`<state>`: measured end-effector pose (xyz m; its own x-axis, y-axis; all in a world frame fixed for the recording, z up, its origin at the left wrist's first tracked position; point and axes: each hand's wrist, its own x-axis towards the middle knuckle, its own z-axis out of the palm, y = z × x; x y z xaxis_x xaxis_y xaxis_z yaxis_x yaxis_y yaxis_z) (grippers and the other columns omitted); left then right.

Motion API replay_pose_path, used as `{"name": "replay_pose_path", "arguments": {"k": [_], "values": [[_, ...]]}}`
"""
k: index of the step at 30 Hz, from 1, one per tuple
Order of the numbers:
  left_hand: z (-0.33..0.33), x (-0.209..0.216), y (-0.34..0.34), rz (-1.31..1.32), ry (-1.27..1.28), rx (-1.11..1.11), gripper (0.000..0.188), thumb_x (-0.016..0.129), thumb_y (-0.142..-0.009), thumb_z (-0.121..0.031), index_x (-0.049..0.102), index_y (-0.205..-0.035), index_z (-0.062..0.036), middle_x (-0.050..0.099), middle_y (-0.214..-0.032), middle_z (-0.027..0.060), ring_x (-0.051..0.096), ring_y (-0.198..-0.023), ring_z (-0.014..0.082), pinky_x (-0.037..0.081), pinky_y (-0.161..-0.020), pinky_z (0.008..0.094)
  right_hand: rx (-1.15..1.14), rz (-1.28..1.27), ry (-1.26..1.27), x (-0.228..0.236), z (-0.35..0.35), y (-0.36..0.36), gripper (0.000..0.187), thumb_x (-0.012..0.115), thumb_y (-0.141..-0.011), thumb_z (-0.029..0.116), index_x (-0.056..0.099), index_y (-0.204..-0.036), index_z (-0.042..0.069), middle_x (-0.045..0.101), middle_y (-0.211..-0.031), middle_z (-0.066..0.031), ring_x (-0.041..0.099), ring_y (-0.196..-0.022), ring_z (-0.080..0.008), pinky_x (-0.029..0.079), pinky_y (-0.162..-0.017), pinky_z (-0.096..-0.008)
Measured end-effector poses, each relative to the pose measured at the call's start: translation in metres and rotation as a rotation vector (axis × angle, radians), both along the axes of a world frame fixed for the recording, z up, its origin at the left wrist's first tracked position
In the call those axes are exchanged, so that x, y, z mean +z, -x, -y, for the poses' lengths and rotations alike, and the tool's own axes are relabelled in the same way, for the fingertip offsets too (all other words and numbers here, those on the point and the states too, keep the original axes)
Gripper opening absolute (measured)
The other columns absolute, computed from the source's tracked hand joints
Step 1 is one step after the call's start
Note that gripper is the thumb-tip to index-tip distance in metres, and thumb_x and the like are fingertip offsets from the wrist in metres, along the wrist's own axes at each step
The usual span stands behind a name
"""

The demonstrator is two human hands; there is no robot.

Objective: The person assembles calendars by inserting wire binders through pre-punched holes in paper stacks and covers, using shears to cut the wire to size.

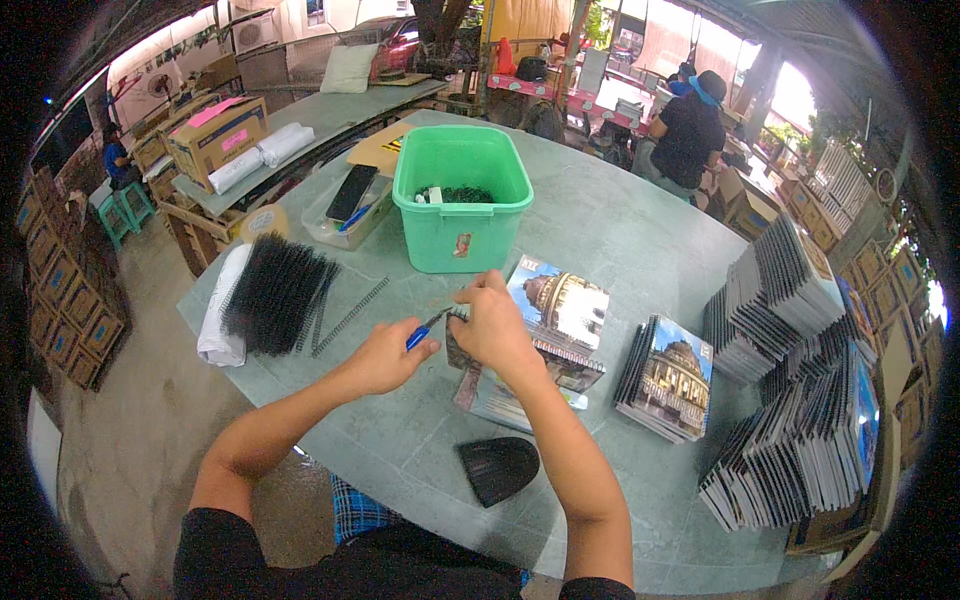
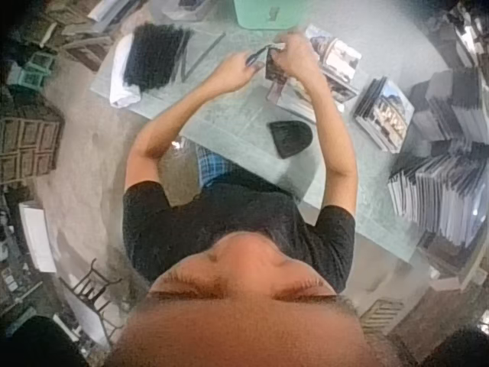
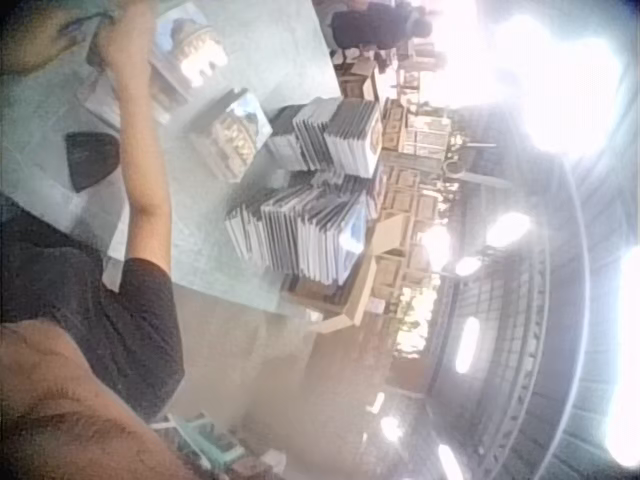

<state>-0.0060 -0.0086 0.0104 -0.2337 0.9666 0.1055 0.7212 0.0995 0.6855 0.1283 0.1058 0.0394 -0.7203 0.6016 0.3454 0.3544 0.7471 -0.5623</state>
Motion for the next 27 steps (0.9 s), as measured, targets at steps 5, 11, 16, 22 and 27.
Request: {"name": "replay_pose_path", "arguments": {"k": [5,11,16,22,27], "values": [[-0.002,0.01,0.004,1.344,0.522,-0.13,0.038,0.046,-0.091,-0.033,0.053,-0.09,0.004,0.061,-0.075,0.0241,0.063,-0.073,0.0337,0.048,-0.061,0.0465,-0.041,0.038,-0.031,-0.004,-0.006,0.0,0.019,0.066,-0.066,0.008,0.065,-0.079,-0.005,0.053,-0.096,-0.0186,0.058,-0.084,-0.0356,0.049,-0.077,-0.0403],[-0.006,-0.002,0.003,0.046,0.257,-0.142,0.038,0.044,-0.092,-0.034,0.052,-0.104,0.0009,0.061,-0.082,0.012,0.064,-0.071,0.0208,0.05,-0.058,0.0354,-0.065,-0.026,-0.074,-0.01,-0.002,0.001,0.022,0.074,-0.063,0.009,0.065,-0.078,-0.004,0.054,-0.094,-0.0164,0.058,-0.086,-0.03,0.048,-0.074,-0.0371],[-0.001,-0.02,0.013,0.61,0.399,-0.169,0.038,0.046,-0.091,-0.036,0.053,-0.107,-0.0024,0.058,-0.082,0.0079,0.062,-0.068,0.0168,0.048,-0.059,0.0297,0.001,-0.137,-0.036,0.037,-0.052,0.024,0.035,0.077,-0.066,0.015,0.064,-0.094,-0.001,0.058,-0.101,-0.0128,0.058,-0.092,-0.0226,0.049,-0.076,-0.0352],[0.003,-0.034,0.014,0.553,0.35,-0.245,0.042,0.049,-0.092,-0.032,0.049,-0.123,-0.0022,0.057,-0.086,0.0058,0.058,-0.075,0.0136,0.048,-0.064,0.0257,0.034,-0.145,-0.045,0.065,-0.08,-0.002,0.053,0.075,-0.069,0.035,0.063,-0.106,-0.001,0.063,-0.094,-0.0193,0.06,-0.088,-0.0313,0.047,-0.08,-0.0395],[0.019,-0.085,0.031,-0.035,0.208,-0.069,0.047,0.058,-0.084,-0.037,0.053,-0.113,-0.0001,0.061,-0.102,0.0183,0.058,-0.091,0.0345,0.045,-0.08,0.0411,-0.327,0.423,0.008,0.02,-0.021,-0.1,0.041,0.063,-0.08,0.039,0.062,-0.094,0.001,0.063,-0.084,-0.0207,0.062,-0.085,-0.0346,0.048,-0.072,-0.0446]]}}
